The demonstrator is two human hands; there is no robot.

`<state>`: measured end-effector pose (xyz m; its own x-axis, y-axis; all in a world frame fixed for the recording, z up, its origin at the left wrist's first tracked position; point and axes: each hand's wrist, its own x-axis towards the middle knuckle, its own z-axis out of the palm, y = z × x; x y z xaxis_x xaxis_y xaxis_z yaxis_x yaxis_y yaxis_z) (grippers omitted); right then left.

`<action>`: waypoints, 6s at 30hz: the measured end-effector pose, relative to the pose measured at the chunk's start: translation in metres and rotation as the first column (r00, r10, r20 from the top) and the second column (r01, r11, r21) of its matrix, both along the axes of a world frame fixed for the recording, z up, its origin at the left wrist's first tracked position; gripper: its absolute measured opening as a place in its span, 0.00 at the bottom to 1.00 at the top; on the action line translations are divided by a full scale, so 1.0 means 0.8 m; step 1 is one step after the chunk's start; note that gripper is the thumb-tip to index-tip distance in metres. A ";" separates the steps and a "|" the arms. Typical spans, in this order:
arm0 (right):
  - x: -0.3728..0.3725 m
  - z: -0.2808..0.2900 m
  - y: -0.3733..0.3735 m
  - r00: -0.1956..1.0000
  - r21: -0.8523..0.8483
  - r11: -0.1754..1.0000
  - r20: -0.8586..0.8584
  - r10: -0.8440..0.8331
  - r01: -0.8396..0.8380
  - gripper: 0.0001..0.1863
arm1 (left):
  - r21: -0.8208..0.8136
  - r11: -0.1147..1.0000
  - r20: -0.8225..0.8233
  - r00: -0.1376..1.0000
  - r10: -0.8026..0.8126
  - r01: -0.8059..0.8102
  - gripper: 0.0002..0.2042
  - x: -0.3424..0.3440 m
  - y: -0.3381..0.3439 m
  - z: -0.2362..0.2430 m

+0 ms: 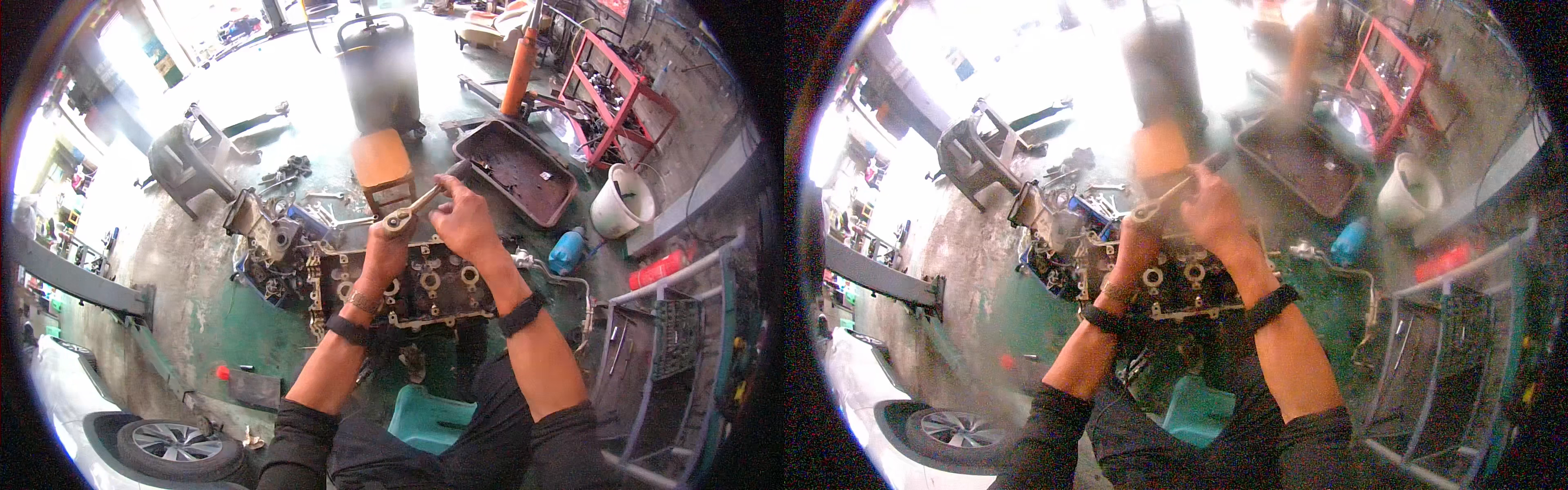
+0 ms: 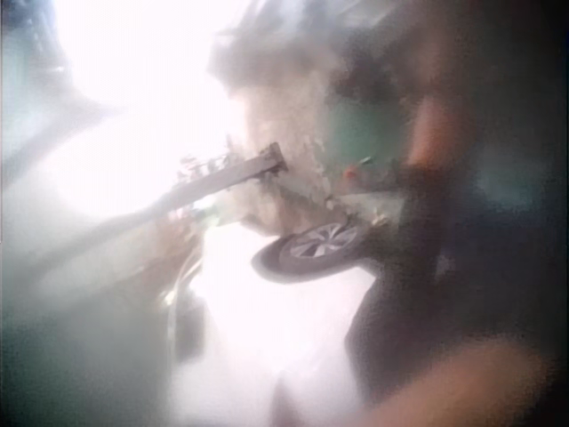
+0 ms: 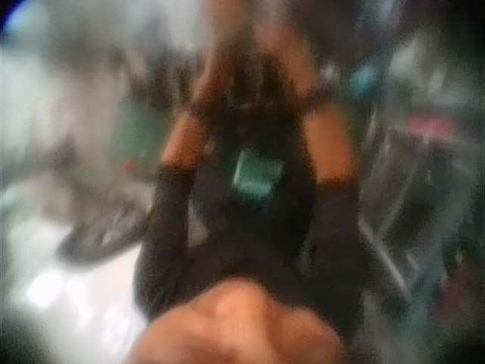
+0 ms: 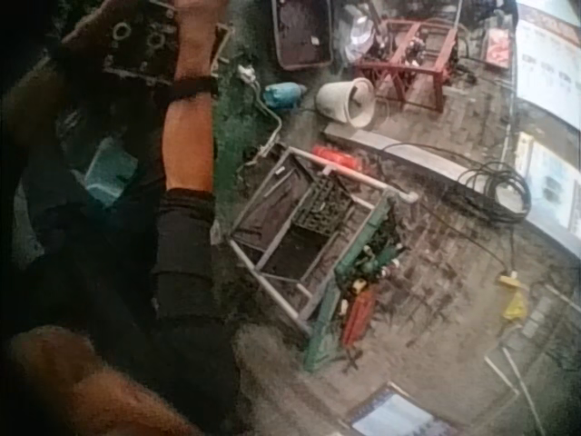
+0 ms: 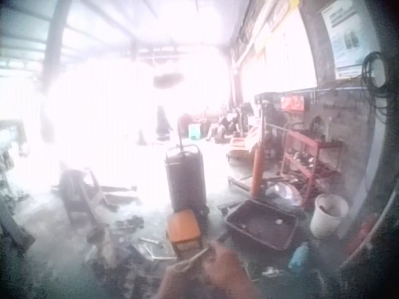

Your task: The person uses a wrench to tighten bolts on a disassembled engine block resting on their lap. They repeatedly reposition the wrench and apply torque to multiple bolt locations while seated in a workshop.

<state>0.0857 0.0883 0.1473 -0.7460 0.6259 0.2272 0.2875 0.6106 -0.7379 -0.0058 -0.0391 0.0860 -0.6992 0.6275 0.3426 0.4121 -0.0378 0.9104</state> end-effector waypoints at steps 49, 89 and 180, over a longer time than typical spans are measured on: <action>0.053 0.068 -0.056 0.934 -0.167 0.982 -0.332 -0.135 0.082 0.11 | -0.747 0.588 -0.556 0.776 -0.296 -0.311 0.04 0.008 -0.015 -0.111; 0.042 0.063 -0.066 0.956 -0.219 0.976 -0.287 -0.065 0.001 0.15 | -0.772 0.593 -0.435 0.871 -0.229 -0.229 0.08 -0.005 0.013 -0.113; 0.049 0.073 -0.062 0.961 -0.160 0.986 -0.276 -0.005 -0.041 0.13 | -0.675 0.726 -0.376 0.908 -0.187 -0.129 0.15 0.009 -0.003 -0.093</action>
<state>0.1250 0.0388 0.2059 -0.6810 0.6583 0.3207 0.0501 0.4789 -0.8765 0.0010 -0.0413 0.0120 -0.5791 0.8133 0.0567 0.7423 0.4974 0.4489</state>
